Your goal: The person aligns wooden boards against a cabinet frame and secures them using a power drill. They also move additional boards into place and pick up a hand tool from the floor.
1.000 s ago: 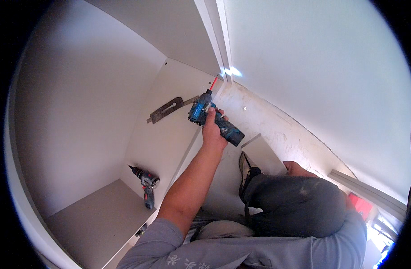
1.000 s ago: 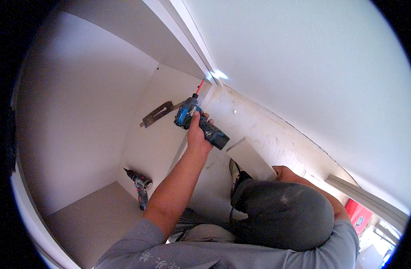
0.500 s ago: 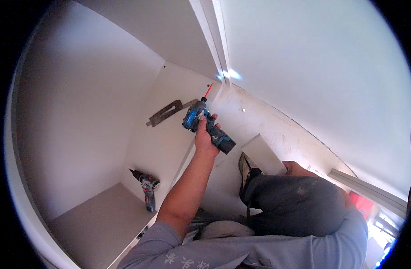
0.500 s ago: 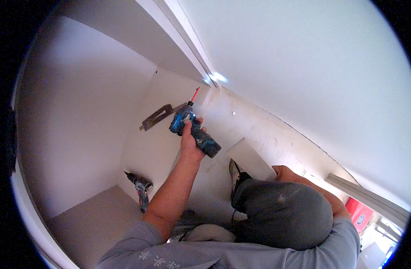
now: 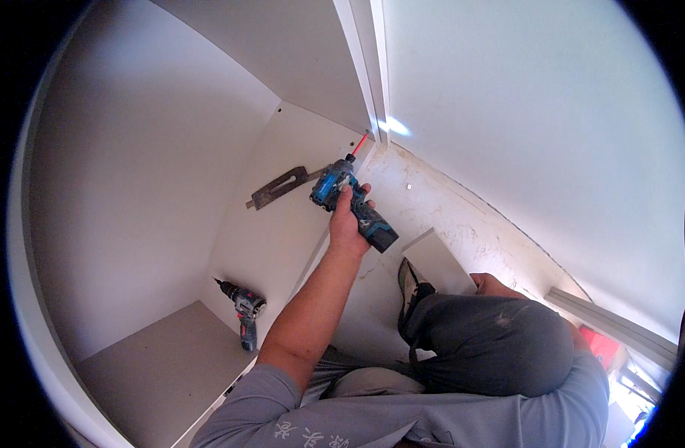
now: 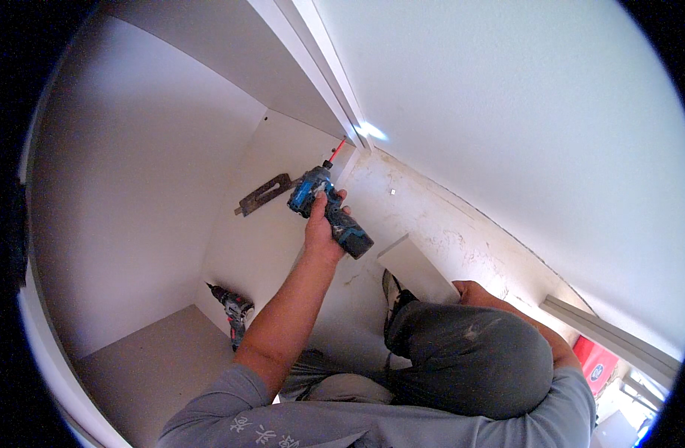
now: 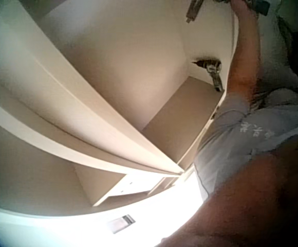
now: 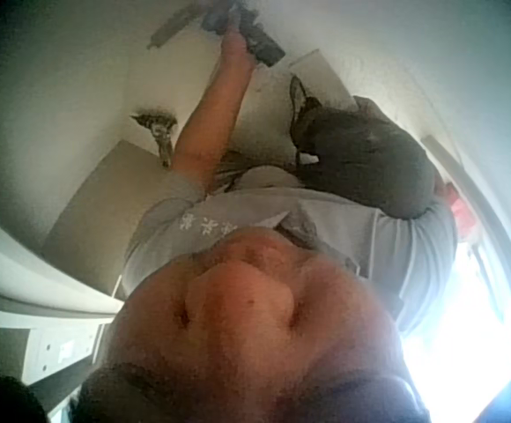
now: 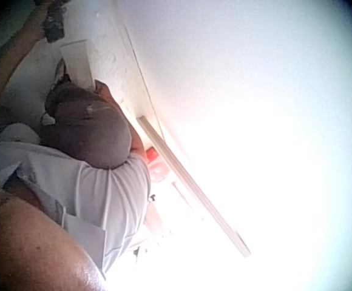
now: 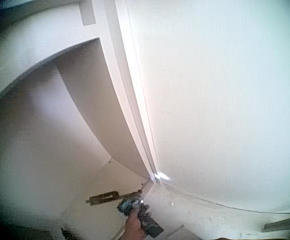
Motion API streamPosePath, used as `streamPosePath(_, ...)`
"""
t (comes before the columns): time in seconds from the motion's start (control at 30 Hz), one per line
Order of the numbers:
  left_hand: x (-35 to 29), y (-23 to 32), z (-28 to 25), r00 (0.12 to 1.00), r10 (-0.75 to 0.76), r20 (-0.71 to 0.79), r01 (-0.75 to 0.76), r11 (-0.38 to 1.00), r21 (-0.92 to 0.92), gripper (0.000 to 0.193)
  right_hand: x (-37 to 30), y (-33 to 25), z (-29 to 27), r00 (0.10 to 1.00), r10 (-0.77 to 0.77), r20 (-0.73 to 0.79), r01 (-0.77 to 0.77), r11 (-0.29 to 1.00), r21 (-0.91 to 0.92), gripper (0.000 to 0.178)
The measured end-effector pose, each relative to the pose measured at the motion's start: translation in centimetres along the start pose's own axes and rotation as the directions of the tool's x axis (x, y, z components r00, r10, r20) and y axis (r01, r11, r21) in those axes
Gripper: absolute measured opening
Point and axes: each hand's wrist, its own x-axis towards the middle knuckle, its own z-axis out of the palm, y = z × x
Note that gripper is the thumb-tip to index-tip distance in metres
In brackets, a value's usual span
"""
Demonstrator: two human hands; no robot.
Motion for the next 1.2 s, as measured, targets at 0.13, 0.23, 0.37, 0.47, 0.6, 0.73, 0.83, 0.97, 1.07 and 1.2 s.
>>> streamPosePath(0.13,-0.1,-0.3,0.3,0.999,-0.012,-0.035,0.011,1.000,-0.029,0.037,0.7,1.1,-0.2,1.000,-0.006,0.008,0.006,1.000,0.020,0.047)
streamPosePath(0.23,-0.1,-0.1,0.3,0.999,-0.010,-0.045,0.009,1.000,-0.020,0.037,-1.8,-4.5,0.2,0.997,0.071,-0.018,-0.071,0.996,-0.044,0.048)
streamPosePath(0.37,-0.6,-0.1,1.1,0.999,0.009,-0.054,-0.010,1.000,-0.021,0.039,-2.0,-4.0,0.3,0.998,0.049,-0.029,-0.050,0.998,-0.041,0.048)
streamPosePath(0.47,-0.4,-0.1,0.5,0.999,0.013,-0.030,-0.014,1.000,-0.016,0.040,-1.3,-3.7,-0.1,1.000,0.016,0.000,-0.016,0.995,-0.098,0.049)
streamPosePath(0.6,-0.1,-0.2,0.3,1.000,0.004,-0.027,-0.004,1.000,-0.010,0.038,-0.5,-1.2,-0.2,1.000,-0.001,-0.003,0.001,0.997,-0.076,0.049)
streamPosePath(0.73,0.1,-0.3,0.5,0.998,-0.004,-0.059,0.003,1.000,-0.008,0.037,1.2,1.9,-0.5,0.998,-0.059,0.011,0.060,0.997,-0.058,0.049)
streamPosePath(0.83,0.4,-0.4,0.2,0.999,-0.002,-0.041,0.002,1.000,0.005,0.037,0.8,1.6,-0.5,1.000,-0.017,0.009,0.017,1.000,0.014,0.049)
streamPosePath(0.97,0.9,-0.2,-0.7,1.000,-0.016,0.001,0.016,1.000,0.009,0.036,-0.1,-0.4,-0.5,1.000,0.021,0.009,-0.021,0.999,0.032,0.049)
streamPosePath(1.07,1.0,0.3,-0.7,0.997,-0.066,0.037,0.067,0.998,-0.010,0.036,-0.1,-0.8,-0.6,1.000,0.021,-0.002,-0.021,1.000,0.008,0.049)
streamPosePath(1.2,1.2,0.6,-1.3,0.993,-0.101,0.054,0.104,0.993,-0.054,0.037,-0.2,-0.7,-0.6,1.000,0.017,0.012,-0.017,1.000,0.008,0.050)
